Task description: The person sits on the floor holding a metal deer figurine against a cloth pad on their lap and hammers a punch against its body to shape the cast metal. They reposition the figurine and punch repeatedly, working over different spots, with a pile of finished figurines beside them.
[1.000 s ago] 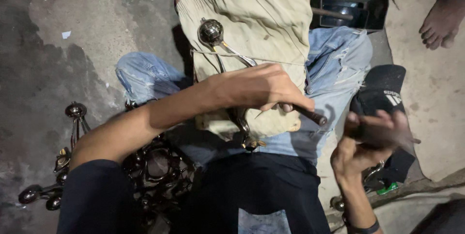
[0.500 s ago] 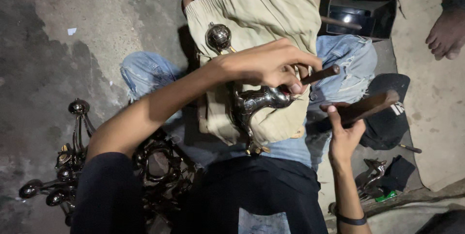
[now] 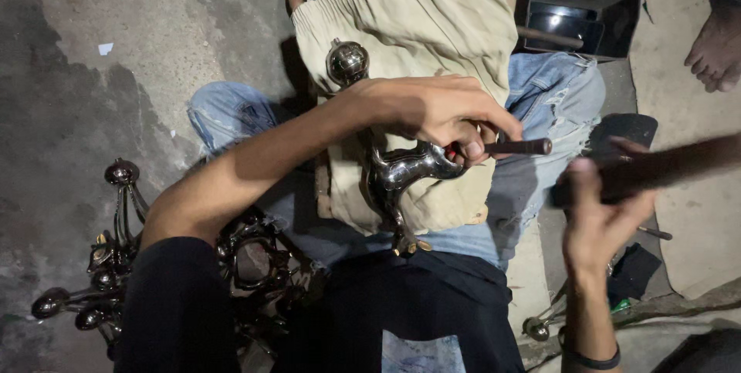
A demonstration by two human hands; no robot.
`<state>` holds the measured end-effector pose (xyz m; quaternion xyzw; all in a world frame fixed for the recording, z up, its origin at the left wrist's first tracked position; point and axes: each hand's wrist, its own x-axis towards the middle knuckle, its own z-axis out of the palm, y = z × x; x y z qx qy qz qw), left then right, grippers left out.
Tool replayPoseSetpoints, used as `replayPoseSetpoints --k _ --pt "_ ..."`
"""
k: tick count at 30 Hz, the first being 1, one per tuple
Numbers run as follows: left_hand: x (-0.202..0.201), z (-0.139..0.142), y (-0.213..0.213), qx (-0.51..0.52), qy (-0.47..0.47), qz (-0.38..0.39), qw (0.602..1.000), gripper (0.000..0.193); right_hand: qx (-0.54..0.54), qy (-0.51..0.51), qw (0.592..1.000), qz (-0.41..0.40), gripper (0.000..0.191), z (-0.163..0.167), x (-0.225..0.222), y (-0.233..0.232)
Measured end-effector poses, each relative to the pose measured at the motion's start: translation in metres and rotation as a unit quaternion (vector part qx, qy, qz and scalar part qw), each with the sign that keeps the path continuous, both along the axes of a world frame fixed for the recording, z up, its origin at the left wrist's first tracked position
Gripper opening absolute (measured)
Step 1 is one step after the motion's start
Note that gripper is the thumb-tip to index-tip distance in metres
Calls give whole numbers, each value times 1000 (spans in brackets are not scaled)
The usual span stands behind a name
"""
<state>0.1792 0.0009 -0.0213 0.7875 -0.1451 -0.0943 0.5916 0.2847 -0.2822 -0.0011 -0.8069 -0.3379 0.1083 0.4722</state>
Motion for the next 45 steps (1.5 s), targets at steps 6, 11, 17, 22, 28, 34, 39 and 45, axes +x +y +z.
replayPoseSetpoints --k 6,11,17,22,28,34,39,45 --pt "-11 11 -2 48 -9 31 998 42 22 48 999 -10 26 8 -1 14" --pt "-12 23 -11 116 99 60 986 45 -15 -69 997 12 36 29 -2 32" --pt "-33 22 -16 105 77 175 976 49 -100 -155 976 114 43 31 18 34" --pt "-43 14 -20 131 40 205 969 43 -43 83 994 51 9 5 41 30" --pt "-55 5 -27 97 97 260 956 42 54 -120 990 43 28 11 52 34" --pt "-65 4 -32 -11 4 329 944 33 -84 -12 976 198 44 20 39 43" --pt "-79 14 -55 -57 -14 538 841 22 -18 100 993 65 35 12 38 55" --pt "-75 19 -88 -34 67 634 769 18 -108 -30 975 190 34 21 50 78"
